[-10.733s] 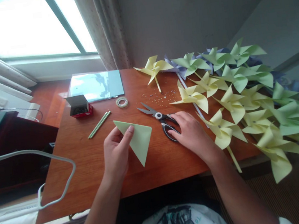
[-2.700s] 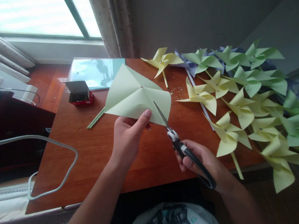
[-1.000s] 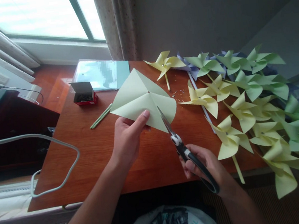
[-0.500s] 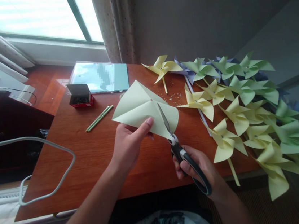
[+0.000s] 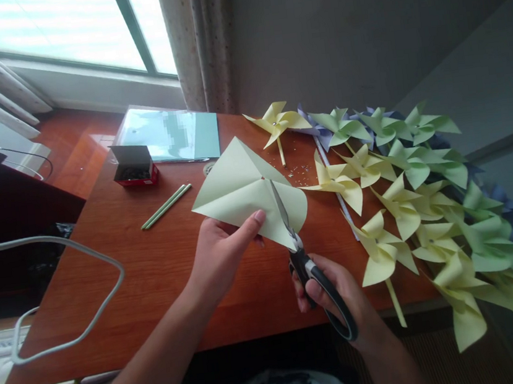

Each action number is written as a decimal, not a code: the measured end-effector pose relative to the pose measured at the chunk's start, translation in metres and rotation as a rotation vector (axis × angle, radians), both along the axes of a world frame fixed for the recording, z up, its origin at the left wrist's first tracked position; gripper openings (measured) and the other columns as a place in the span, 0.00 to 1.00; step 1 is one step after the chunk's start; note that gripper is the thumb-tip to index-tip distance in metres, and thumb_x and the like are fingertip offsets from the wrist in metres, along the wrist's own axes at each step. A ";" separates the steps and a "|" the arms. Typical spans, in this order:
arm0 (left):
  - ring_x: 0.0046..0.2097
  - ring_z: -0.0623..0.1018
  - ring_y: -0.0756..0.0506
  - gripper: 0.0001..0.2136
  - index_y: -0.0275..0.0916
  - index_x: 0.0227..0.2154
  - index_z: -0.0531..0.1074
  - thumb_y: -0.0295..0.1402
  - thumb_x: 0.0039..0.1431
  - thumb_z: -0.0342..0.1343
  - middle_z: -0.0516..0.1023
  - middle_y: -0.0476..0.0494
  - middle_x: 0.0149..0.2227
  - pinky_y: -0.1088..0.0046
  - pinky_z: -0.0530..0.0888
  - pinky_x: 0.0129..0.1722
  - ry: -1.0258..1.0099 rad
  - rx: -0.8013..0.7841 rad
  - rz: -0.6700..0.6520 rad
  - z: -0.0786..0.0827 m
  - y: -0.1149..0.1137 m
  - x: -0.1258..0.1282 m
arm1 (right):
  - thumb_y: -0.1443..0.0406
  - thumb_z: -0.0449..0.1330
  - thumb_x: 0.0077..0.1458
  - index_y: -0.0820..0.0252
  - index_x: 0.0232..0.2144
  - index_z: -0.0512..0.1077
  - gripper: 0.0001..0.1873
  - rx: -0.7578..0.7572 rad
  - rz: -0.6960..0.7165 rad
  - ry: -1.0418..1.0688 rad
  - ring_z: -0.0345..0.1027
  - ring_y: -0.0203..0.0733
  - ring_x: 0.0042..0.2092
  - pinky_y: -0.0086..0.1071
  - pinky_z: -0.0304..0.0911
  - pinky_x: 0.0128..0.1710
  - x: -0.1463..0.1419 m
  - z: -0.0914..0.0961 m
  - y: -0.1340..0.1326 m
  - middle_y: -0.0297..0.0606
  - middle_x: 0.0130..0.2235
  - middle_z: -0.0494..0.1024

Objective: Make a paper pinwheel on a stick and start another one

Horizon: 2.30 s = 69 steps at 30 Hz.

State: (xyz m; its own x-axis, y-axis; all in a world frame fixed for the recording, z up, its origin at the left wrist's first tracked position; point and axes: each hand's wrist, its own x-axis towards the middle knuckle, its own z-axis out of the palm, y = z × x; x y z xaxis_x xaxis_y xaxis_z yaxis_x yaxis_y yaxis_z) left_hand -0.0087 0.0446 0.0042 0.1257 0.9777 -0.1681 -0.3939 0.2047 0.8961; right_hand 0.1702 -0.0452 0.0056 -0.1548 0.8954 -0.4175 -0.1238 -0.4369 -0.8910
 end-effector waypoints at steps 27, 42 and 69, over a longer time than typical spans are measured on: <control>0.32 0.77 0.49 0.07 0.37 0.35 0.79 0.34 0.56 0.68 0.82 0.48 0.32 0.77 0.75 0.28 0.023 0.008 -0.010 -0.002 0.000 -0.002 | 0.48 0.72 0.48 0.62 0.33 0.71 0.25 -0.044 -0.048 -0.030 0.66 0.30 0.25 0.23 0.63 0.26 0.002 -0.001 -0.002 0.29 0.26 0.72; 0.31 0.76 0.48 0.06 0.38 0.33 0.80 0.33 0.55 0.68 0.81 0.47 0.31 0.76 0.75 0.28 0.039 0.020 0.016 0.000 -0.001 0.000 | 0.47 0.72 0.46 0.61 0.31 0.70 0.26 -0.076 -0.039 -0.022 0.65 0.30 0.22 0.23 0.61 0.22 0.003 0.001 -0.004 0.30 0.24 0.71; 0.31 0.77 0.47 0.07 0.36 0.32 0.79 0.33 0.52 0.69 0.81 0.46 0.31 0.75 0.73 0.28 0.026 -0.025 -0.006 0.002 -0.001 0.000 | 0.45 0.68 0.51 0.61 0.32 0.69 0.26 -0.031 -0.019 0.048 0.64 0.31 0.23 0.26 0.61 0.24 -0.002 -0.002 -0.004 0.31 0.26 0.70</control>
State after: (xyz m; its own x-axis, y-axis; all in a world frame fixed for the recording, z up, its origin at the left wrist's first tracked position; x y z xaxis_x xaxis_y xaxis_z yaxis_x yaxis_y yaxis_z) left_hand -0.0090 0.0436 0.0060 0.1263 0.9725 -0.1955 -0.3692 0.2290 0.9007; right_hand 0.1678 -0.0492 0.0039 -0.1589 0.8850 -0.4375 -0.1745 -0.4614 -0.8699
